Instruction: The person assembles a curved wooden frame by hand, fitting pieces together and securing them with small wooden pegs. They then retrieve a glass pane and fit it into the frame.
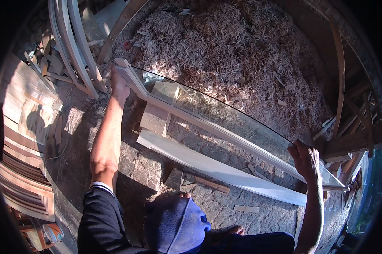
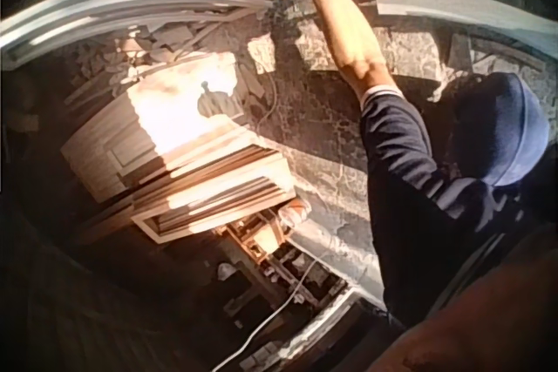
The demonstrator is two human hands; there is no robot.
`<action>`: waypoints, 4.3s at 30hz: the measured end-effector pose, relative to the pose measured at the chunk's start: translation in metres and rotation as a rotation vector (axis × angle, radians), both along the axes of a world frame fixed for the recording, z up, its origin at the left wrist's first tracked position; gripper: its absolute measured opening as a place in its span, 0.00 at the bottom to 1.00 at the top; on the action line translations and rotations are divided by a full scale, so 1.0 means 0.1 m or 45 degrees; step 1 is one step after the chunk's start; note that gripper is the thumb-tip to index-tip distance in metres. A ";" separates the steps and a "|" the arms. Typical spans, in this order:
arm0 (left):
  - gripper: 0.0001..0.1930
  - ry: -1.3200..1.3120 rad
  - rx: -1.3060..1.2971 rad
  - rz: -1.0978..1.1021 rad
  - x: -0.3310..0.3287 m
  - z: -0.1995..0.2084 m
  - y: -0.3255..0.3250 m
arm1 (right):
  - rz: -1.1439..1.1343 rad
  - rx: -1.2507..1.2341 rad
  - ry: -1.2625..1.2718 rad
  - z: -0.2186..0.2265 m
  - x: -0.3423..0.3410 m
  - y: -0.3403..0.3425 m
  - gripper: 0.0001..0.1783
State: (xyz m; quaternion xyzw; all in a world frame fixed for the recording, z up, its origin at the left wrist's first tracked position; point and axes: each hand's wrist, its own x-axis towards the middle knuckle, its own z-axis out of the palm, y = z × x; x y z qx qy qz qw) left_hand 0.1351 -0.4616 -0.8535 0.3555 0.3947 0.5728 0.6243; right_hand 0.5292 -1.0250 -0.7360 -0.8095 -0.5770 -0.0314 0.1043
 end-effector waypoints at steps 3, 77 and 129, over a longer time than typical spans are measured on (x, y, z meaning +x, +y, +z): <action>0.33 0.007 -0.019 -0.022 0.01 0.08 0.00 | -0.020 -0.029 0.011 0.05 -0.02 0.00 0.11; 0.41 0.175 0.313 0.175 0.32 0.71 -0.84 | -0.138 -0.150 0.087 0.04 0.01 -0.27 0.11; 0.26 2.078 1.322 -1.493 2.50 1.00 -3.22 | -1.010 1.832 1.302 -0.88 3.06 -4.06 0.46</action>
